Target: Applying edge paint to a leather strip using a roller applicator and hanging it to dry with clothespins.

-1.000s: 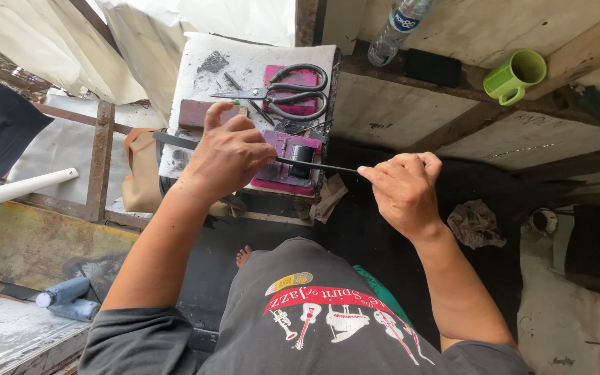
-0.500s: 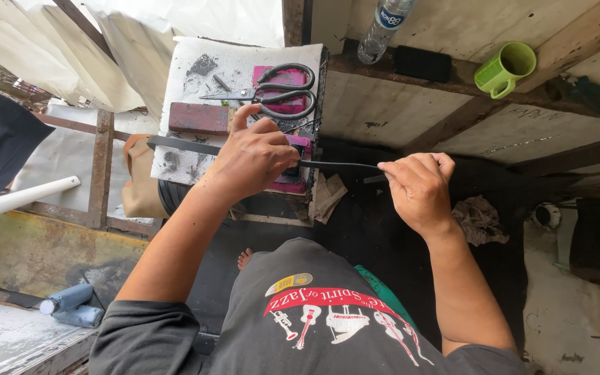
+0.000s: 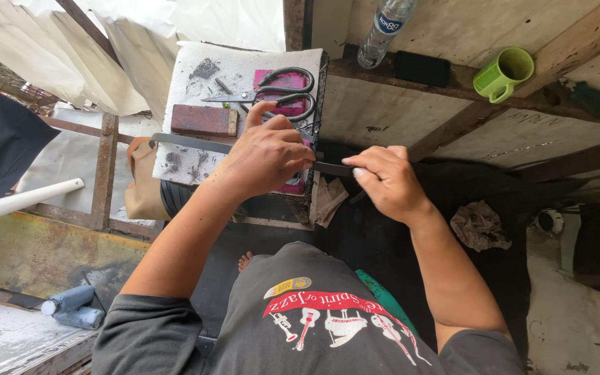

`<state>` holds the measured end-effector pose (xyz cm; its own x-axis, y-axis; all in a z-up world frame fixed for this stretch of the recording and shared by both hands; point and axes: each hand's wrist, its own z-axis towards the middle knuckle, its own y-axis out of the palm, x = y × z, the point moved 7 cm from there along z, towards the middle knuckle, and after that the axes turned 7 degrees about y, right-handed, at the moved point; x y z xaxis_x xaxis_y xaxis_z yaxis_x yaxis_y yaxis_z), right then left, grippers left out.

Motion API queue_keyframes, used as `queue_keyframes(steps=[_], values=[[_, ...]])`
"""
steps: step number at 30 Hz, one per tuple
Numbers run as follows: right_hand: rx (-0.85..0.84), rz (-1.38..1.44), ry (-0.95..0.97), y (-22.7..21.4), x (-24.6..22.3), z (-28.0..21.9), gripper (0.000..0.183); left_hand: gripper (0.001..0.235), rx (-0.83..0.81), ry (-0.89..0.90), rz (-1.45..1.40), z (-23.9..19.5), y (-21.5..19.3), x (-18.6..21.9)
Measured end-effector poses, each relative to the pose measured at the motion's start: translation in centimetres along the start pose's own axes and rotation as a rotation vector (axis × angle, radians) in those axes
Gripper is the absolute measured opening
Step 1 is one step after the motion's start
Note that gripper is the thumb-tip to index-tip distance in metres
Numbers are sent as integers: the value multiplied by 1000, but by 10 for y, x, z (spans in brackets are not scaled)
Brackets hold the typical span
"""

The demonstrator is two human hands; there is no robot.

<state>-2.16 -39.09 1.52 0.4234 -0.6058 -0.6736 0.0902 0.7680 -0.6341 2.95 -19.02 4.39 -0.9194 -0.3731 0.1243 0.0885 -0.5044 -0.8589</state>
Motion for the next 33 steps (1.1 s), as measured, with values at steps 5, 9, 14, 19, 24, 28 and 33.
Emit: queue_keyframes(steps=[5,9,14,19,24,28,33], values=[[-31,-13,-82,15,-27,18,14,8,23,-4,-10,-3,-6,-1],[-64,-54,-130,16,-33,22,12,9,-10,-106,-20,-28,-20,-23],[-61,-131,-173,24,-29,24,13,9,-74,-225,0,-75,-42,-55],[29,-283,-308,39,-43,30,12,10,-52,-322,72,-113,-57,-76],[87,-360,-386,58,-51,33,18,9,-21,-315,147,-124,-68,-78],[115,-392,-421,65,-59,33,21,7,-10,-304,186,-128,-75,-74],[119,-434,-443,64,-58,30,25,1,-20,-257,224,-122,-73,-67]])
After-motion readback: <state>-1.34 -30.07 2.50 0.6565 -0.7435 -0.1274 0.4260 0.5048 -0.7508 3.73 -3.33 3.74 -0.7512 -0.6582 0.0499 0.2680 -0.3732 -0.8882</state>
